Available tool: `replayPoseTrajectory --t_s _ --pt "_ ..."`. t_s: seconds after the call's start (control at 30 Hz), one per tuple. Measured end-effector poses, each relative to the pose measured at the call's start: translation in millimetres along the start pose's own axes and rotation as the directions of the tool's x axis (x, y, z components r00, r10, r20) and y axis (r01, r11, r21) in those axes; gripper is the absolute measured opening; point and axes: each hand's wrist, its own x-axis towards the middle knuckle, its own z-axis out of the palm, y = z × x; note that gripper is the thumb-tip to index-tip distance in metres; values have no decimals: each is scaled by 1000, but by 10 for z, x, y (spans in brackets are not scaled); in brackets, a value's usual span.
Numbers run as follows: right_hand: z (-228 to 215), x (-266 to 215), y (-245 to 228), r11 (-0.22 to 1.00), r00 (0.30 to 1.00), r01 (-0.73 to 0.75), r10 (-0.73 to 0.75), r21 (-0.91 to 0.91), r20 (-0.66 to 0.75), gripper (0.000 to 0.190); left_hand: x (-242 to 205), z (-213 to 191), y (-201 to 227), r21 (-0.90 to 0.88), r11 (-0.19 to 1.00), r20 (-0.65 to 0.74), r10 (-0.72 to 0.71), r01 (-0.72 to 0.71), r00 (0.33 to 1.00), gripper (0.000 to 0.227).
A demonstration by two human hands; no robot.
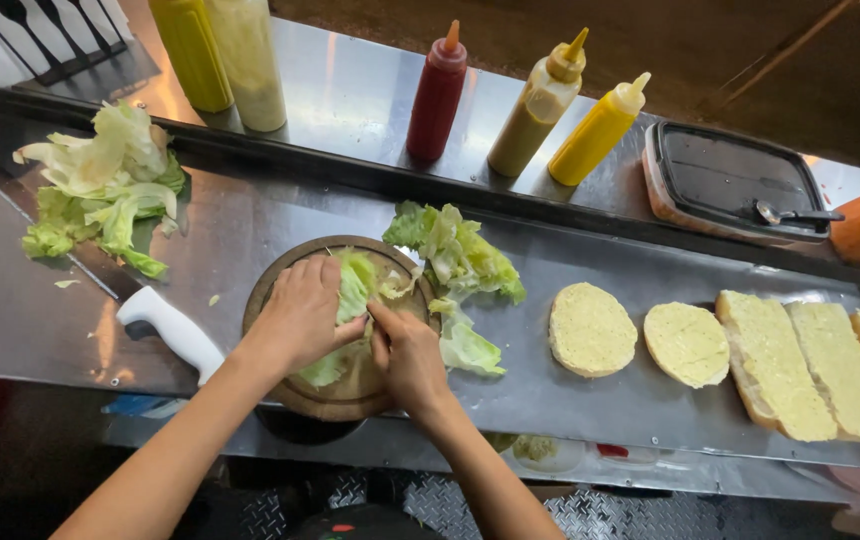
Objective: Preparing lettuce and assembling burger buns at a street food stall.
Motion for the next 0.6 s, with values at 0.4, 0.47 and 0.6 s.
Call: replayPoseTrajectory --t_s 0.4,0.47,0.6 --pt "-665 -718 -342 978 999 -50 50 -204 -1 43 -99 -884 -70 -460 878 238 -25 135 971 94" --pt "-713 -686 -508 969 996 -39 19 -244 -85 44 -76 -885 -80 -454 875 294 -31 168 955 98" --pt "-518 -523 -583 995 999 4 -9 -103 -51 44 -9 -711 -87 -255 952 421 -46 167 906 105"
